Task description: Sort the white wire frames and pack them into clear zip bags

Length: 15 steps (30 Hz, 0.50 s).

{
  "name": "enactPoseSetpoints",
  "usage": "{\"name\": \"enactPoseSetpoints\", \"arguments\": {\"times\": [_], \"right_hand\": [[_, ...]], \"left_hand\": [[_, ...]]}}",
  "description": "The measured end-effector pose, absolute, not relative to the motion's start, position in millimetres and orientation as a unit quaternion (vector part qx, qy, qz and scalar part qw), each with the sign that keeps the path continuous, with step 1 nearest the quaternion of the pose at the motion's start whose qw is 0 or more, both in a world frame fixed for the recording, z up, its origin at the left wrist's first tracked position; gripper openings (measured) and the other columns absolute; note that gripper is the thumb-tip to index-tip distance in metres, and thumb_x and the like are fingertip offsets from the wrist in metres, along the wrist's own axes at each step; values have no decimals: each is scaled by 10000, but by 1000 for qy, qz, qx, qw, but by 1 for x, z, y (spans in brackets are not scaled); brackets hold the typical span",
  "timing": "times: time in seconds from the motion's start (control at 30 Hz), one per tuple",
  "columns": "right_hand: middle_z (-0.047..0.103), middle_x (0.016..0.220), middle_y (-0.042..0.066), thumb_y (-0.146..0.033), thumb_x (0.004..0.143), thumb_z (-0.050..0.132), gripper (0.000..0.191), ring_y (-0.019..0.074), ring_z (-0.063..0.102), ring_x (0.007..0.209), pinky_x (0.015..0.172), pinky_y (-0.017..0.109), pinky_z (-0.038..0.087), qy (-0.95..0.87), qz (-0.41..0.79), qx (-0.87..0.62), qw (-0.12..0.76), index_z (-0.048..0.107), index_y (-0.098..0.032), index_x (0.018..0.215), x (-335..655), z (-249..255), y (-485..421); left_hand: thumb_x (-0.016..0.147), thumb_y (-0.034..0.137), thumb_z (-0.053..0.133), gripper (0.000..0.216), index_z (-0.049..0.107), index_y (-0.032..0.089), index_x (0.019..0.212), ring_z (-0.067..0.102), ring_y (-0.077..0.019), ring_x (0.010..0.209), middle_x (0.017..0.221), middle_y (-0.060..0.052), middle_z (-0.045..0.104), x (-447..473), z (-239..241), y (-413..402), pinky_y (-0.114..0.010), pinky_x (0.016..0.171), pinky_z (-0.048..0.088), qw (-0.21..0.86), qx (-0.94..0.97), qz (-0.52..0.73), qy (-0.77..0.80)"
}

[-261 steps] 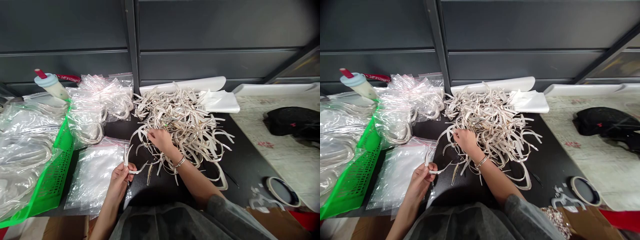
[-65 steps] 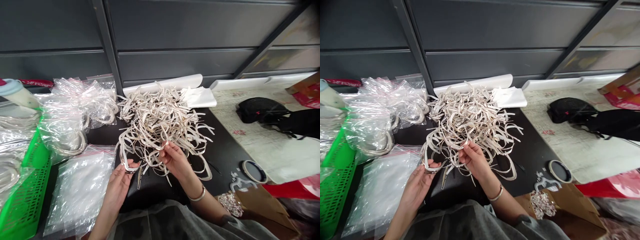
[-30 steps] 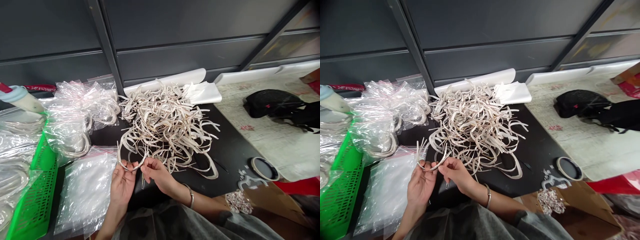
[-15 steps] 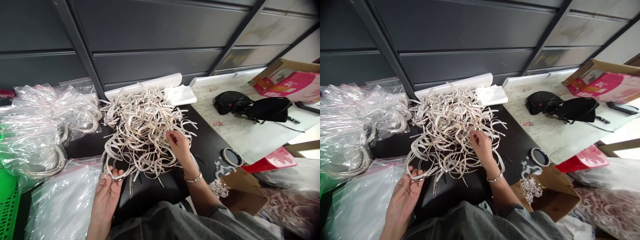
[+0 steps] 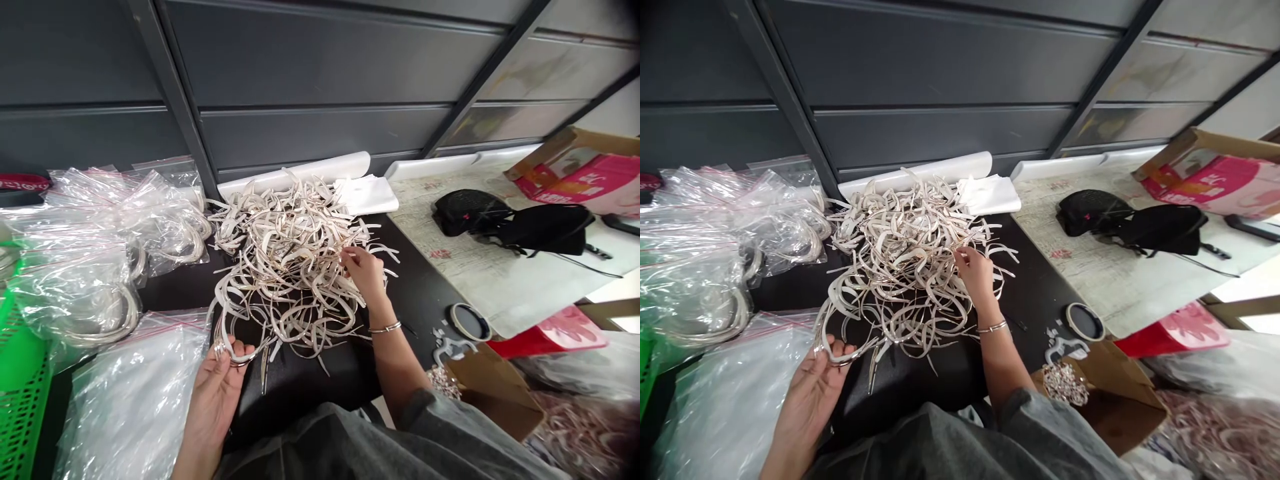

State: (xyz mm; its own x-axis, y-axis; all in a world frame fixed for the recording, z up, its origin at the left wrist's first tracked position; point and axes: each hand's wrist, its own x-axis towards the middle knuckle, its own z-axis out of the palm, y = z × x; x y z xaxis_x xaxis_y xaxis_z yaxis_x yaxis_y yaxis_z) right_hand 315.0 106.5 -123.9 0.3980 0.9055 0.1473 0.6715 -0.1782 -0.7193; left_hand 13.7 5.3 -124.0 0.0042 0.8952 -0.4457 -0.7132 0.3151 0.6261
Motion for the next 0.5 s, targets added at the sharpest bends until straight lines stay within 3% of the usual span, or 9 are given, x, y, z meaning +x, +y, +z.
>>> {"name": "enactPoseSetpoints", "arguments": {"times": [0.13, 0.2, 0.5], "right_hand": [[641, 541, -11, -256, 820, 508, 178, 130, 570, 415, 543, 247, 413, -568, 109, -771, 266, 670, -195, 861, 316, -122, 103], [637, 536, -8, -249, 816, 510, 170, 133, 568, 409, 525, 248, 411, -569, 102, -771, 268, 670, -192, 835, 317, -124, 101], [688, 751, 32, -355, 738, 637, 192, 160, 664, 646, 488, 224, 473, -381, 277, -574, 670, 576, -182, 796, 309, -123, 95]], "left_hand": [[615, 186, 774, 217, 691, 145, 812, 612, -119, 702, 684, -16, 634, 14, -124, 6, -263, 792, 547, 708, 112, 571, 399], [615, 182, 775, 214, 694, 146, 810, 615, -118, 693, 678, -13, 637, 14, -125, 6, -262, 790, 547, 710, 113, 572, 395], [610, 193, 781, 230, 701, 147, 821, 638, -133, 708, 675, -18, 652, 14, -129, 6, -262, 800, 542, 712, 110, 573, 391]]}}
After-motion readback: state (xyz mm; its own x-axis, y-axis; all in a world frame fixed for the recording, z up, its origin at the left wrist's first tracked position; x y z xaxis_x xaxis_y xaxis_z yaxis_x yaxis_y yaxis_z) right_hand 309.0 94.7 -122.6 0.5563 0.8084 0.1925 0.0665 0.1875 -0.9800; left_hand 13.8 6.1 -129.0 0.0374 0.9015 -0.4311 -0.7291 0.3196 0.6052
